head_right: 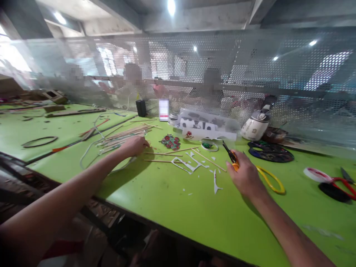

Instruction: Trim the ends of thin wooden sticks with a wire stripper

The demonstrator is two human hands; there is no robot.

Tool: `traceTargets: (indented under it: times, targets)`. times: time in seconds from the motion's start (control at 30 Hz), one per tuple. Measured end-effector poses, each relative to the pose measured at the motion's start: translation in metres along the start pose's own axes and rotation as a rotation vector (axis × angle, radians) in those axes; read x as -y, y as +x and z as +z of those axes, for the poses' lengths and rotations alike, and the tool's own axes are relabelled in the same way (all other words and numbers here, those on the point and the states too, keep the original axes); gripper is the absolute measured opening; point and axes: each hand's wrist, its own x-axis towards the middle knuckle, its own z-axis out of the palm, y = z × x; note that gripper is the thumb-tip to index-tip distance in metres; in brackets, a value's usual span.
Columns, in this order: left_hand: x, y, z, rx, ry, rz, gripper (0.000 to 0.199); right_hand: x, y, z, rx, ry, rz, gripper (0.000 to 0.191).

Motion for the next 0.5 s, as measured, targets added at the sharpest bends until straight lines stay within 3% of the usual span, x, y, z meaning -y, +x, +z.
traceTargets:
  times: [0.17,0.33,0.5]
  targets:
    - [-0.004,0.004,0.002,-0.003,0.011,0.002,0.027,-0.003,-0.003,0.002,0.012,-0.047,-0.019,0.040]
    - [0.001,0.004,0.008,-0.077,0.044,-0.017,0.024,0.001,-0.004,0.000,0.054,-0.074,-0.046,0.040]
    - [0.004,0.005,0.011,-0.156,0.012,0.010,0.035,0.007,-0.006,0.000,0.060,-0.058,-0.077,0.038]
